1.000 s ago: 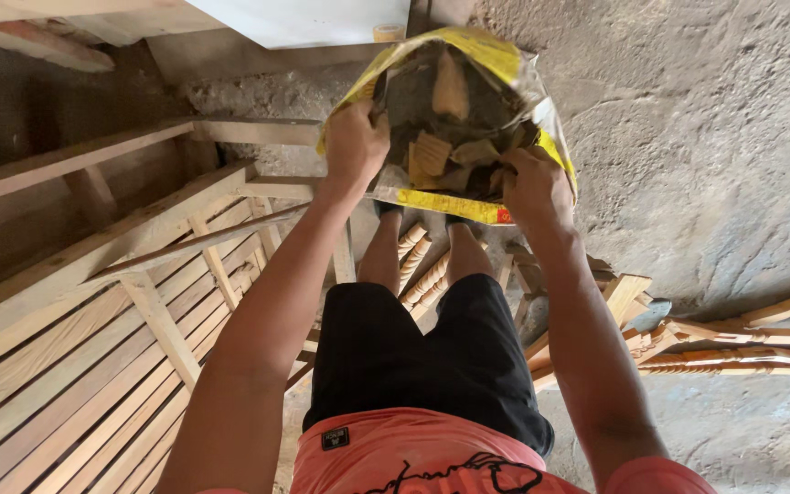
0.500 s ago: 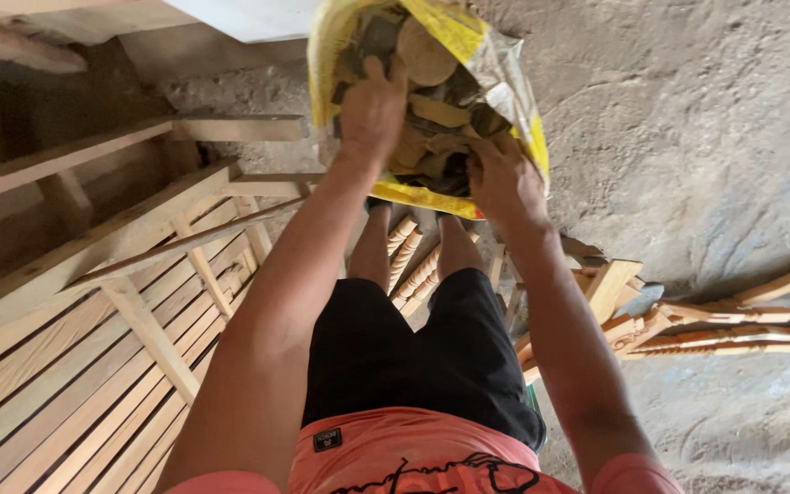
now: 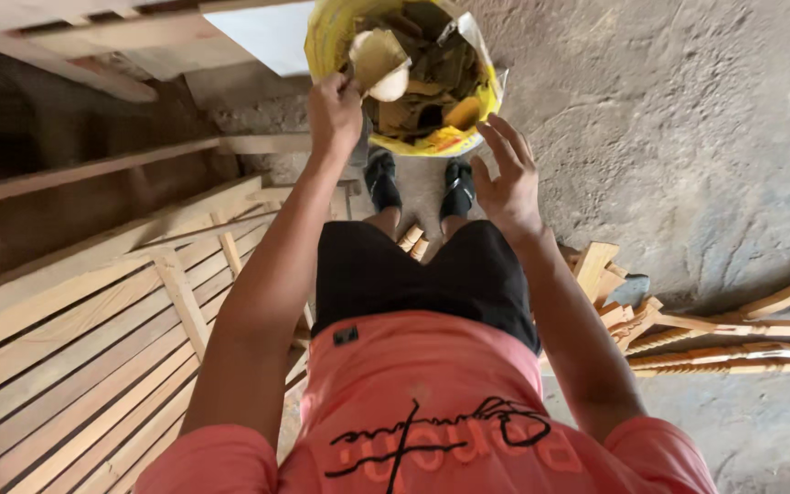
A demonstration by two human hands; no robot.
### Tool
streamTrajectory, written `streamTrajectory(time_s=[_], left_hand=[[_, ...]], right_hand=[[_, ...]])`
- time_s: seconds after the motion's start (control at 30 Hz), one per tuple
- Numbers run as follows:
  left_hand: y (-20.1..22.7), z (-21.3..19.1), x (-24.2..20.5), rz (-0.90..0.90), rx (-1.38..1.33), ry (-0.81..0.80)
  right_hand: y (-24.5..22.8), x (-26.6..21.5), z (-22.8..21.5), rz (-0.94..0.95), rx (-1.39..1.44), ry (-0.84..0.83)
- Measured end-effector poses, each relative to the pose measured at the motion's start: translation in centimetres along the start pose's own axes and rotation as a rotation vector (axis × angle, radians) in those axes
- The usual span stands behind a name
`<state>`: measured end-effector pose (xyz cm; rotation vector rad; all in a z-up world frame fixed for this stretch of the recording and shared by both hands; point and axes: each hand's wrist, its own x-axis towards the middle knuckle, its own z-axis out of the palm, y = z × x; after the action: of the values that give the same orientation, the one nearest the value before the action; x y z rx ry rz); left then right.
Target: The person sands wooden furniture components by hand using sandpaper, then sorts through and picks up various wooden scraps from a yellow bag.
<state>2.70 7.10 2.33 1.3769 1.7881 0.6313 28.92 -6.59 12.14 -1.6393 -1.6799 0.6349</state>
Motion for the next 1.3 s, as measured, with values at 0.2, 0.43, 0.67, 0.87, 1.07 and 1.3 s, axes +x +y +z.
streamTrajectory(time_s=[0.2,0.43,0.67,0.87,1.07,1.3], left_hand=[[4.8,-2.2,-1.6,0.065,-0.247,0.040],[11.2,-4.8,-5.4,0.150,-0.215,-0.099],[15.9,-5.3,-16.0,0.212,-0.074,-0.477],[15.9,-5.6,-19.8,0.415,-0.113,-0.239],[14.3,-3.6,-17.9,0.240,-0.167,-0.374],[9.3,-2.9,-8.7,0.229,-0.095,-0.217]], right_hand=[[-4.6,-1.0,-3.9,-0.083,-0.073,0.043],[-8.6,-0.2,-7.4,-0.193,-0.044,0.065],[-10.2,0.4,-10.3,-0.479,0.074,-0.113],[-6.7,-3.4,-8.7,-0.037,0.296,-0.193],[-5.8,-1.4,-6.1,0.173,0.351,-0.366],[-1.5,5.2,3.5,0.203,0.213,-0.178]])
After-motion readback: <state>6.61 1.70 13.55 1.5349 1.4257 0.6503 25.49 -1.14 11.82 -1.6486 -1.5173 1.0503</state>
